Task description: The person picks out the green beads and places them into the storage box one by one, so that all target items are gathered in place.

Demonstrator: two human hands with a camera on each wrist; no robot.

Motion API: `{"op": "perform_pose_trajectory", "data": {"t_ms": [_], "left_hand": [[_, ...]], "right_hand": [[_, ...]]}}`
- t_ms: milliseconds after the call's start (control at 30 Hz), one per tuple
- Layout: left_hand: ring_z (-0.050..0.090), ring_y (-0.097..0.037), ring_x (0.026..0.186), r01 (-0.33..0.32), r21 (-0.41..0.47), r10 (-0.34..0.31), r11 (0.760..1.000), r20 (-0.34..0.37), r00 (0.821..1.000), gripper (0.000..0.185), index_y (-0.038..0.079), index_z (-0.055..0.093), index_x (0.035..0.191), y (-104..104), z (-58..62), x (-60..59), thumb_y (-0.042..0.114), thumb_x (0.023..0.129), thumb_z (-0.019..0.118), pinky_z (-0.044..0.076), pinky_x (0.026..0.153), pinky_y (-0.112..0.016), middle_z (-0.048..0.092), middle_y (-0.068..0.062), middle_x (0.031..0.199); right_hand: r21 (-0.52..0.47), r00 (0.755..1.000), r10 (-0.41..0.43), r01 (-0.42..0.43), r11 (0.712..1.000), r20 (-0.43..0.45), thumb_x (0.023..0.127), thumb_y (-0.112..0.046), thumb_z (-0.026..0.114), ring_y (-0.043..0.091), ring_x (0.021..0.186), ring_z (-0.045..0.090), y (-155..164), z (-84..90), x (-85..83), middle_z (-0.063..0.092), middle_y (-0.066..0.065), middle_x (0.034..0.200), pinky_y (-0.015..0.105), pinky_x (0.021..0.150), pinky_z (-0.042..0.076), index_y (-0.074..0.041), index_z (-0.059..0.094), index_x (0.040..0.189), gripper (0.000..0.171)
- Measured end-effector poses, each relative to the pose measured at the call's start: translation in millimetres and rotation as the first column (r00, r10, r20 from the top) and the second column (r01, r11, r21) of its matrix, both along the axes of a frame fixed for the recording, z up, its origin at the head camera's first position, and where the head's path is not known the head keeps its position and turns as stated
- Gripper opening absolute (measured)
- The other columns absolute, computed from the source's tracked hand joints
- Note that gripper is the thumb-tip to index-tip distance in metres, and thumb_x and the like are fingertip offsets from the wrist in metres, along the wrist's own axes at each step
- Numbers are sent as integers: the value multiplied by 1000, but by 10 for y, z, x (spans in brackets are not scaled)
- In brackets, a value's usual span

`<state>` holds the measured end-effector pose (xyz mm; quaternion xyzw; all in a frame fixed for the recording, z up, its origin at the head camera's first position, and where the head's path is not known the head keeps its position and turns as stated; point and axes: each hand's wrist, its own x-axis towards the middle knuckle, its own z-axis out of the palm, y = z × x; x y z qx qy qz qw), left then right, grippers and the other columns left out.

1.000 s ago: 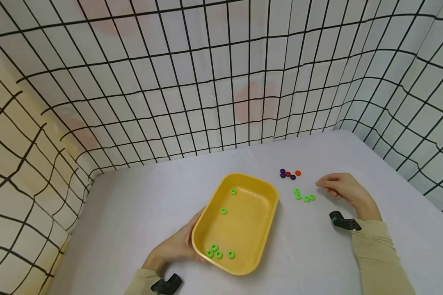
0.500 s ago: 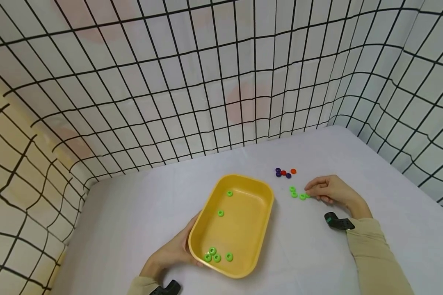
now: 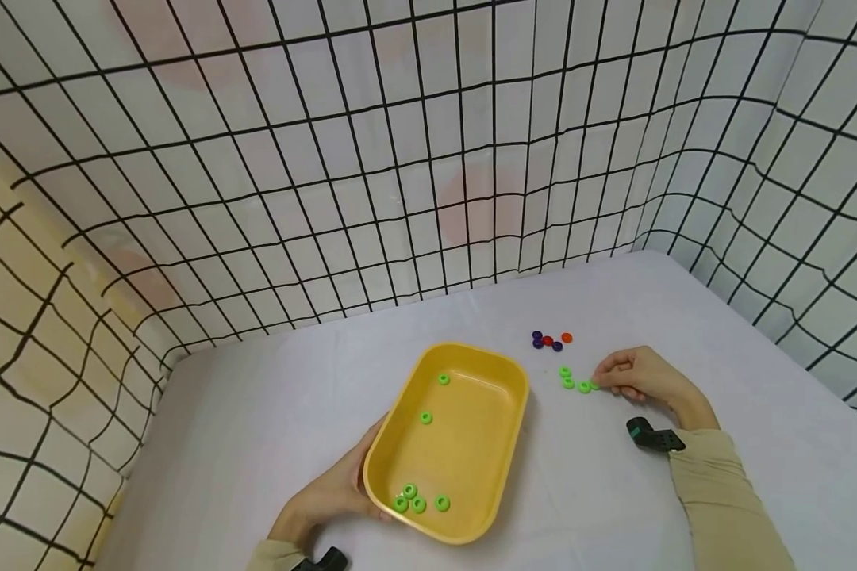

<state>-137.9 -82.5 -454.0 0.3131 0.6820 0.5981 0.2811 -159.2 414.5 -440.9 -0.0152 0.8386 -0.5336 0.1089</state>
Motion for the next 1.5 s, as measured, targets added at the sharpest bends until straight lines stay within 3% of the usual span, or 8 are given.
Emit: {"op": "perform_pose_trajectory", "data": {"t_ms": [300, 700, 1100, 1233, 1367, 1500], "left_hand": [[17, -18, 138, -23, -15, 23, 1000, 1, 1000, 119, 34, 9, 147, -30, 4, 29, 10, 59, 86, 8, 107, -55, 14, 10, 152], [18, -20, 138, -53, -16, 53, 998, -4, 999, 119, 35, 10, 147, -91, -4, 59, 12, 58, 86, 8, 106, -58, 15, 10, 152], [18, -18, 138, -53, -16, 53, 998, -4, 999, 118, 35, 9, 147, -111, 10, 70, 14, 59, 86, 7, 107, -56, 14, 10, 152], [18, -17, 138, -20, -1, 20, 1000, -20, 1000, 120, 34, 7, 147, -85, 17, 43, 12, 59, 86, 13, 109, -44, 12, 9, 153], [18, -19, 138, 18, 26, -17, 999, -23, 1000, 120, 32, 7, 147, -29, 7, 11, 8, 59, 85, 17, 109, -30, 11, 7, 153], [17, -18, 138, 15, 12, -14, 1000, -33, 999, 119, 32, 8, 147, -34, -2, 6, 11, 60, 85, 15, 110, -35, 12, 9, 153]], "right_hand": [[15, 1000, -3, 2, 1000, 22, 81, -26, 70, 5, 40, 39, -45, -14, -10, 57, 4, 61, 19, 37, 34, 4, 63, 96, 35], [39, 998, 64, -64, 997, -3, 80, -25, 71, 6, 39, 39, -107, -28, -61, 54, 3, 57, 19, 35, 32, 3, 64, 89, 31], [57, 995, 98, -98, 994, 5, 81, -24, 70, 7, 39, 41, -166, 62, -83, 55, 4, 57, 18, 35, 34, 4, 64, 87, 29], [32, 998, 56, -57, 998, 12, 81, -24, 69, 6, 41, 41, -122, 70, -81, 56, 3, 59, 20, 37, 36, 5, 63, 92, 32], [29, 1000, -14, 13, 999, 14, 82, -26, 68, 7, 44, 40, -120, 163, -49, 53, 2, 60, 22, 42, 38, 8, 61, 95, 36], [34, 999, -20, 21, 999, -29, 82, -30, 69, 8, 45, 39, -353, 431, -116, 49, 0, 57, 23, 44, 36, 7, 61, 91, 39]]}}
